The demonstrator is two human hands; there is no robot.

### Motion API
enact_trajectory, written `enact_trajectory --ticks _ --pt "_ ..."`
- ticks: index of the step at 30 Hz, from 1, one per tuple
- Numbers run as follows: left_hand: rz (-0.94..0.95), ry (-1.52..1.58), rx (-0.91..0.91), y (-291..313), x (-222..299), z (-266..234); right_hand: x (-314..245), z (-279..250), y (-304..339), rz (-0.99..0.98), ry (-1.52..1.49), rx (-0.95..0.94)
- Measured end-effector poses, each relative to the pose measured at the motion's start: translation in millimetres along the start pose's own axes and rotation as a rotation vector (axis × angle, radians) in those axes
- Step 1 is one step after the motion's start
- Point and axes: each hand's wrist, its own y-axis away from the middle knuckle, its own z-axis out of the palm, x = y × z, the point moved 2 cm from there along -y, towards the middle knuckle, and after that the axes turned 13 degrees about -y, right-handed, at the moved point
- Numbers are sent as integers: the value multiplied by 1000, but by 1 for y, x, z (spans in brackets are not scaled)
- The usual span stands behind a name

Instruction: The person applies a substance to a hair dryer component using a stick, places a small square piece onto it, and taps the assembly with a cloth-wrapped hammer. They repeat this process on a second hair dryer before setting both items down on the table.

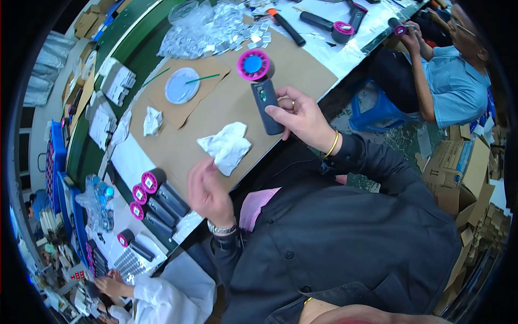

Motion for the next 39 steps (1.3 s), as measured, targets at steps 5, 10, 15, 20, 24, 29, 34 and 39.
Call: enact_trajectory --ticks 5,10,15,20,24,29,34,39 --pt "59 68 -159 -21 20 32 2 29 13 -29 96 -113" --pt "-137 255 -252 -24 26 52 12 34 19 -353 298 -153" --pt "-230 188 -278 -24 21 61 13 33 22 -496 530 -182" --pt "-387 308 -252 -27 13 61 15 32 20 -146 254 -204" --pt "-428 364 -249 -21 14 57 13 32 20 34 94 -202" --pt "-482 440 -244 -17 10 60 17 31 20 53 82 -210" --pt "-407 279 -299 -19 14 65 21 28 23 -263 343 -235" --pt "-430 250 -308 -23 17 67 18 28 28 -401 480 -219"
